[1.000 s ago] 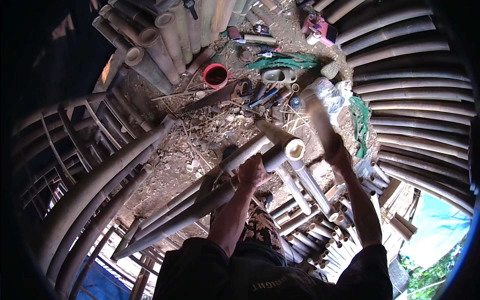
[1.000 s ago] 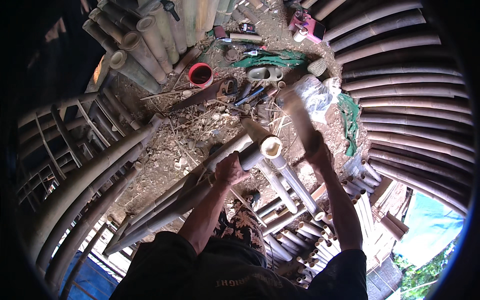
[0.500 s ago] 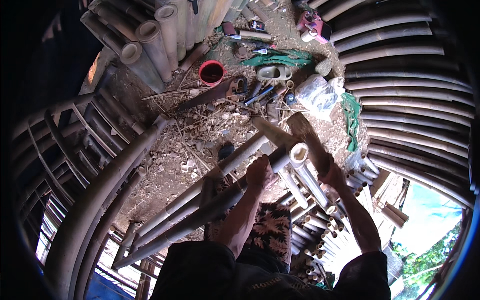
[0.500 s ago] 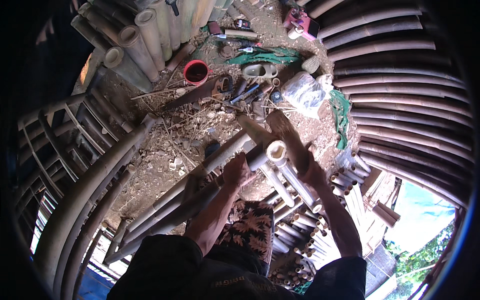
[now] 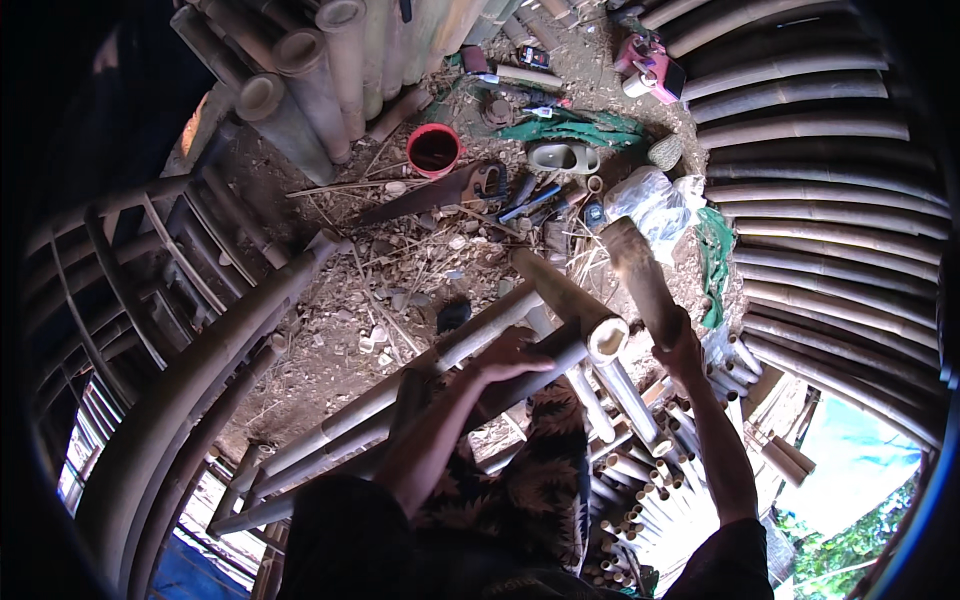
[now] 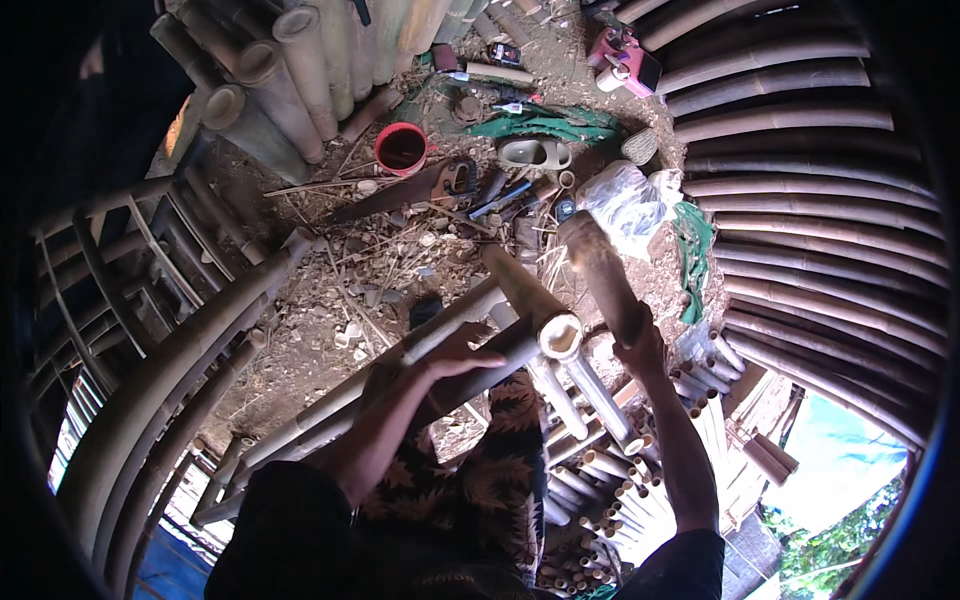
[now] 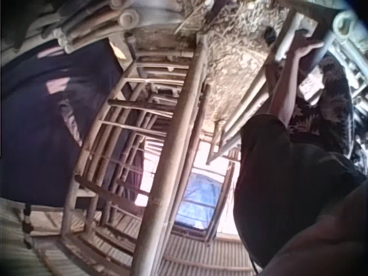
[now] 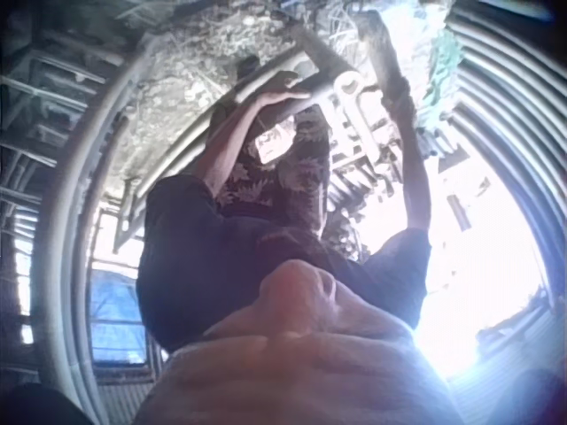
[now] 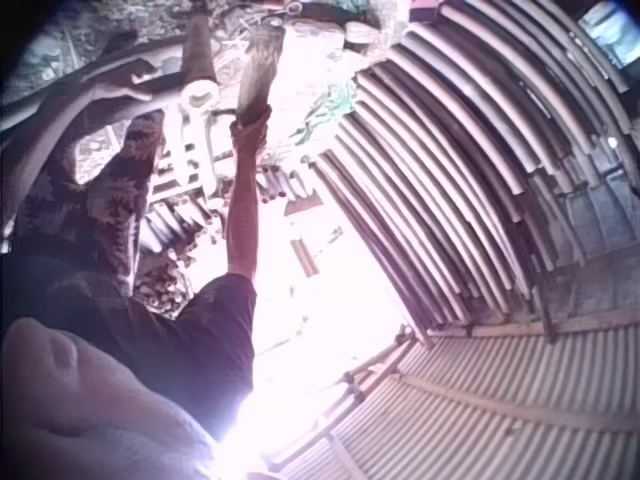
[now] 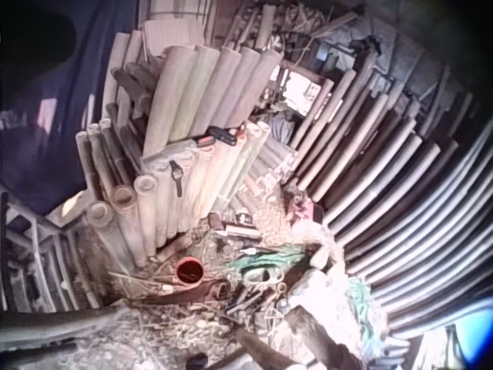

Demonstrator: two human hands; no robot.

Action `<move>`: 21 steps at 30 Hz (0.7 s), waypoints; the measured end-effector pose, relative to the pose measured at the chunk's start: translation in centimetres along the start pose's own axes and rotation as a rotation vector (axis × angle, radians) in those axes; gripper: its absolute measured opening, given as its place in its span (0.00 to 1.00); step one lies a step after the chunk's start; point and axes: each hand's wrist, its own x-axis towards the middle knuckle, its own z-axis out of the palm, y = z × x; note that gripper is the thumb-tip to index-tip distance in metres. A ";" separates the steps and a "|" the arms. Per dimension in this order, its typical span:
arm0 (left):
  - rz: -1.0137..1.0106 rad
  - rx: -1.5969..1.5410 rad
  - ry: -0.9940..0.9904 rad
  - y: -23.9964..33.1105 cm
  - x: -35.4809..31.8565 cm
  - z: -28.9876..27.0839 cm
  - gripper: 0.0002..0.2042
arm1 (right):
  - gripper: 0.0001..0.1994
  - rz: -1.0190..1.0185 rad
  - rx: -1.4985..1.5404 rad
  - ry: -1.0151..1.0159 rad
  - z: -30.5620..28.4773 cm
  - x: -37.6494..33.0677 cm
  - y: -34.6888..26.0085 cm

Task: The person assembles a bamboo structure by fitting smaller bamboo pieces into the ends of larger bamboo poles. They repeatedly lift, rotate, and hammer the pieces into place to secure the joints.

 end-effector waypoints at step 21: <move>-0.200 0.082 -0.031 -0.5 -3.4 -2.6 0.37 | 0.58 -0.030 -0.104 -0.454 15.4 12.9 3.5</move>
